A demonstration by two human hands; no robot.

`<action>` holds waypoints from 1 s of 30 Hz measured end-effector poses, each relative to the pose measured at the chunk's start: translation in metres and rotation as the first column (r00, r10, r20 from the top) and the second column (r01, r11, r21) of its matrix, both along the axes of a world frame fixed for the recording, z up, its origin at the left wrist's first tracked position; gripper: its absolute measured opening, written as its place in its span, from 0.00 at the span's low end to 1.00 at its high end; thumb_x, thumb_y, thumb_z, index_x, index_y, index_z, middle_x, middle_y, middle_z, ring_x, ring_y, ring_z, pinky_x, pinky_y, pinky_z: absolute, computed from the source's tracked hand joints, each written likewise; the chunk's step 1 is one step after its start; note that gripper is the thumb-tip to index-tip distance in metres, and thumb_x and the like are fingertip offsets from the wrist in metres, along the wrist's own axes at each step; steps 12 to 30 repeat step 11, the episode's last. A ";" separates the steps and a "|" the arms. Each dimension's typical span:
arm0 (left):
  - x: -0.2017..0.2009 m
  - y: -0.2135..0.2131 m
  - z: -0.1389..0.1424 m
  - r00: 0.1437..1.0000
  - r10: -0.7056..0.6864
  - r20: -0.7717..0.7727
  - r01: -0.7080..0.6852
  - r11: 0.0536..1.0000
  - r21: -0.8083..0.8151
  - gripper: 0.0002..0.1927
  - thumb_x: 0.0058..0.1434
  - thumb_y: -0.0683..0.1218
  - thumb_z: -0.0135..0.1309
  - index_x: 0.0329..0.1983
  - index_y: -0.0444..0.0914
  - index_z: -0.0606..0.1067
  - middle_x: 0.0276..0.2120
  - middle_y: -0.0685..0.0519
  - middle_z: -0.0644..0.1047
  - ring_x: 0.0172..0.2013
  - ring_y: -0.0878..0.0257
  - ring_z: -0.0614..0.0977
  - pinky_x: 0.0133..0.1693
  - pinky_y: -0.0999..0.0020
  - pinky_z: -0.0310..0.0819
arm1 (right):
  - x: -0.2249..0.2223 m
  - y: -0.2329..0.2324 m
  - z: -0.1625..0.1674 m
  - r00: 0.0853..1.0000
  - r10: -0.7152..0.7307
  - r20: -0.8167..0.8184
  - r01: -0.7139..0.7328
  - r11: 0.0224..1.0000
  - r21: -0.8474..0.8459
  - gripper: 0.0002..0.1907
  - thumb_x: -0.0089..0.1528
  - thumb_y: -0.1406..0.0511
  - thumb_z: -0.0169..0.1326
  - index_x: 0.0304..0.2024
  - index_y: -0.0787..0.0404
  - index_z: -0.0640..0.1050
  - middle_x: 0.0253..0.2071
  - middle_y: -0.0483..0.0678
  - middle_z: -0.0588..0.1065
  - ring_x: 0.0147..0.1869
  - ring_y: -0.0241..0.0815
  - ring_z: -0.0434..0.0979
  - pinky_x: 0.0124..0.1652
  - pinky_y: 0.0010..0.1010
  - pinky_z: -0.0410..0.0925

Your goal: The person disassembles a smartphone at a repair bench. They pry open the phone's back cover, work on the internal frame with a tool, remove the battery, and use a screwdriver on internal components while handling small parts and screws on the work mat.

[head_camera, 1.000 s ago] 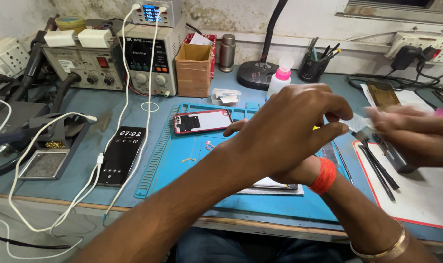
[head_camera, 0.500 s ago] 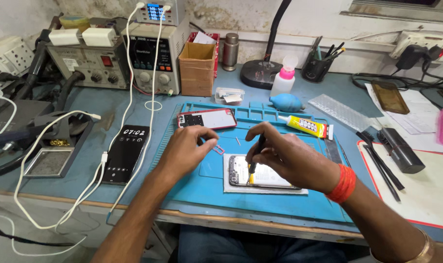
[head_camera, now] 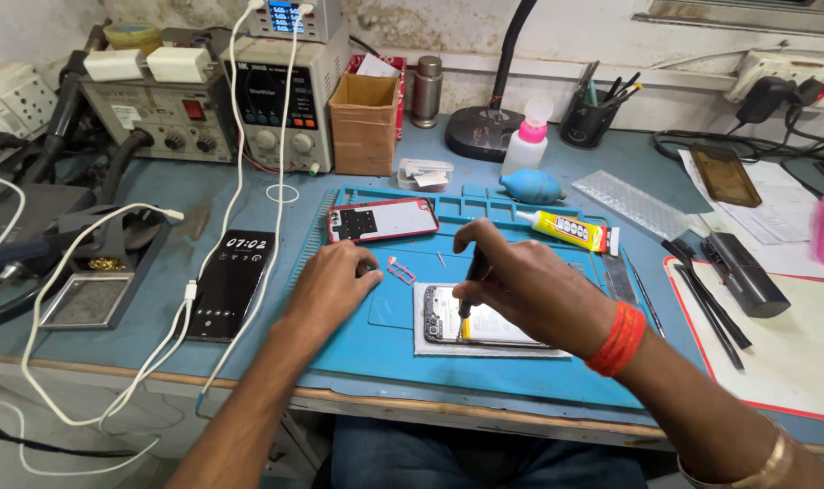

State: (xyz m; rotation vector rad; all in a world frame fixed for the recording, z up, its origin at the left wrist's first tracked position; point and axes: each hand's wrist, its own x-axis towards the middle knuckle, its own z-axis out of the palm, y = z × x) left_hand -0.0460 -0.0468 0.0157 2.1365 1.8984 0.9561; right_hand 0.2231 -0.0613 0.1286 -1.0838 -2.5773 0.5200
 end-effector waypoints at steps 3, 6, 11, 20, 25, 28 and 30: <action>0.004 0.002 0.000 0.999 0.033 -0.014 -0.033 0.999 -0.035 0.10 0.56 0.48 0.63 0.34 0.36 0.84 0.39 0.43 0.82 0.43 0.47 0.83 0.48 0.53 0.75 | 0.000 -0.002 0.000 0.913 0.324 -0.247 -0.324 0.945 0.042 0.19 0.64 0.69 0.55 0.54 0.64 0.63 0.42 0.55 0.81 0.44 0.50 0.86 0.41 0.38 0.76; 0.004 0.005 -0.003 0.999 0.039 -0.009 -0.039 0.997 -0.063 0.10 0.56 0.48 0.62 0.34 0.36 0.84 0.37 0.44 0.82 0.42 0.48 0.84 0.47 0.54 0.76 | 0.004 -0.002 0.003 0.910 0.338 -0.241 -0.356 0.934 -0.037 0.16 0.66 0.68 0.51 0.55 0.63 0.65 0.40 0.51 0.84 0.45 0.49 0.87 0.41 0.37 0.77; 0.002 0.011 -0.011 1.000 0.026 -0.016 -0.026 1.000 0.001 0.10 0.55 0.47 0.61 0.33 0.34 0.83 0.36 0.42 0.82 0.40 0.47 0.84 0.46 0.54 0.77 | -0.007 -0.007 0.009 0.989 0.131 -0.063 -0.130 0.991 0.018 0.19 0.63 0.64 0.57 0.52 0.60 0.66 0.34 0.51 0.84 0.39 0.49 0.86 0.37 0.39 0.74; 0.002 0.011 -0.011 1.000 0.026 -0.016 -0.026 1.000 0.001 0.10 0.55 0.47 0.61 0.33 0.34 0.83 0.36 0.42 0.82 0.40 0.47 0.84 0.46 0.54 0.77 | -0.007 -0.007 0.009 0.989 0.131 -0.063 -0.130 0.991 0.018 0.19 0.63 0.64 0.57 0.52 0.60 0.66 0.34 0.51 0.84 0.39 0.49 0.86 0.37 0.39 0.74; 0.002 0.011 -0.011 1.000 0.026 -0.016 -0.026 1.000 0.001 0.10 0.55 0.47 0.61 0.33 0.34 0.83 0.36 0.42 0.82 0.40 0.47 0.84 0.46 0.54 0.77 | -0.007 -0.007 0.009 0.989 0.131 -0.063 -0.130 0.991 0.018 0.19 0.63 0.64 0.57 0.52 0.60 0.66 0.34 0.51 0.84 0.39 0.49 0.86 0.37 0.39 0.74; 0.002 0.011 -0.011 1.000 0.026 -0.016 -0.026 1.000 0.001 0.10 0.55 0.47 0.61 0.33 0.34 0.83 0.36 0.42 0.82 0.40 0.47 0.84 0.46 0.54 0.77 | -0.007 -0.007 0.009 0.989 0.131 -0.063 -0.130 0.991 0.018 0.19 0.63 0.64 0.57 0.52 0.60 0.66 0.34 0.51 0.84 0.39 0.49 0.86 0.37 0.39 0.74; 0.002 0.011 -0.011 1.000 0.026 -0.016 -0.026 1.000 0.001 0.10 0.55 0.47 0.61 0.33 0.34 0.83 0.36 0.42 0.82 0.40 0.47 0.84 0.46 0.54 0.77 | -0.007 -0.007 0.009 0.989 0.131 -0.063 -0.130 0.991 0.018 0.19 0.63 0.64 0.57 0.52 0.60 0.66 0.34 0.51 0.84 0.39 0.49 0.86 0.37 0.39 0.74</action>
